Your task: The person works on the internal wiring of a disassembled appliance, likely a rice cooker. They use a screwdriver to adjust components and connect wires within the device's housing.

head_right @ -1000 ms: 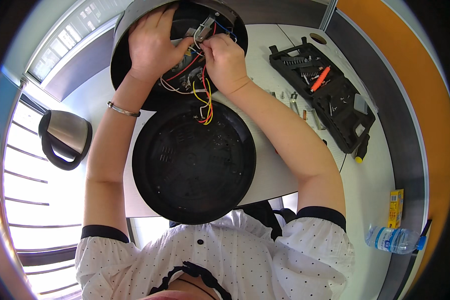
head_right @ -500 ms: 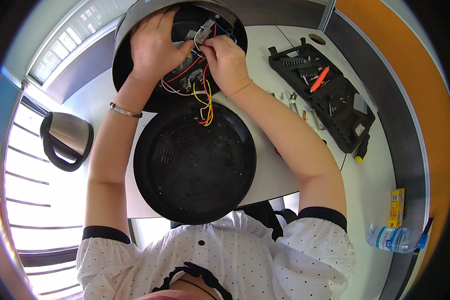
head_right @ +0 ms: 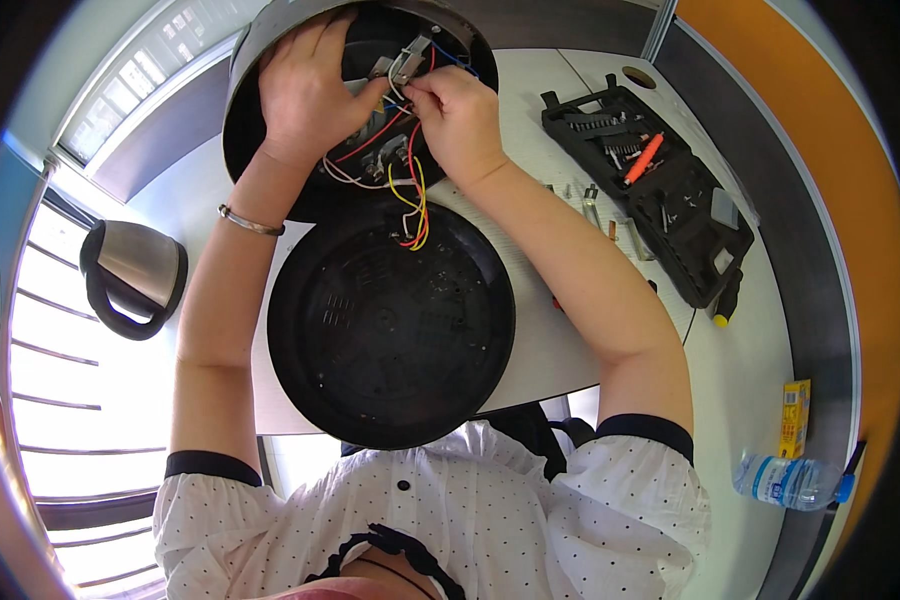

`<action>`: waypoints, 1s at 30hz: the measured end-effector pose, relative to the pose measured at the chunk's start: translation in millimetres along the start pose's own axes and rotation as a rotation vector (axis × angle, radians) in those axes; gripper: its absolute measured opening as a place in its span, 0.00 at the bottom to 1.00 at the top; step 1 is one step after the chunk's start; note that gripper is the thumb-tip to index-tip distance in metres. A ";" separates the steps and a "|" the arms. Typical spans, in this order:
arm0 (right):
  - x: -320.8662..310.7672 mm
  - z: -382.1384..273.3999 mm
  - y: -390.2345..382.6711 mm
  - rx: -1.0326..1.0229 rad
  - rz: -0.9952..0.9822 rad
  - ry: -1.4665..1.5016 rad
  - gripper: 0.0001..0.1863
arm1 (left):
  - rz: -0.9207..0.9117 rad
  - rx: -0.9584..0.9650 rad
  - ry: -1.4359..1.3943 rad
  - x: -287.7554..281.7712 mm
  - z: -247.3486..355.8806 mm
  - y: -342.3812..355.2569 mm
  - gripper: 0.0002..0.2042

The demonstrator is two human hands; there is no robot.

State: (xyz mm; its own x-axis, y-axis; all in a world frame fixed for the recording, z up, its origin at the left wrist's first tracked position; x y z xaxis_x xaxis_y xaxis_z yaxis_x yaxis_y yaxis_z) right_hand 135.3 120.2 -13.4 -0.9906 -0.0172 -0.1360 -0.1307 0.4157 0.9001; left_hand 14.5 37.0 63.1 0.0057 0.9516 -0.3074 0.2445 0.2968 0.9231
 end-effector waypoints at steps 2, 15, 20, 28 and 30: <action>1.4 -1.0 0.8 0.011 -0.024 -0.034 0.04 | 0.005 0.008 0.022 -2.2 1.2 1.1 0.28; -0.7 -9.0 8.3 -0.079 -0.137 -0.174 0.05 | -0.033 -0.012 0.041 3.0 -1.2 -0.4 0.28; -4.8 -12.6 14.3 -0.050 -0.182 -0.250 0.07 | -0.022 -0.007 0.058 0.7 0.3 0.0 0.28; -3.7 -10.6 13.7 0.065 -0.319 -0.190 0.10 | -0.008 -0.014 0.050 1.1 -1.2 -2.0 0.28; -3.8 -3.9 14.3 0.086 -0.383 -0.179 0.11 | -0.008 -0.016 0.046 1.1 -0.5 -1.3 0.28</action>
State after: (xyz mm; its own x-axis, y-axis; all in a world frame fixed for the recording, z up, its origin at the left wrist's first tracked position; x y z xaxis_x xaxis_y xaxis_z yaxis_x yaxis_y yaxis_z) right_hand 137.0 122.7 1.6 -0.8476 -0.0300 -0.5299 -0.4759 0.4848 0.7338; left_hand 13.7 37.7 61.7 -0.0412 0.9518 -0.3039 0.2288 0.3051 0.9244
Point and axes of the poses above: each hand's wrist, its own y-axis towards the middle knuckle, its own x-axis out of the palm, z = x × y, the point moved 5 cm from there along y, towards the middle knuckle, and after that the axes turned 3 degrees about -x, right-handed, at the moved point
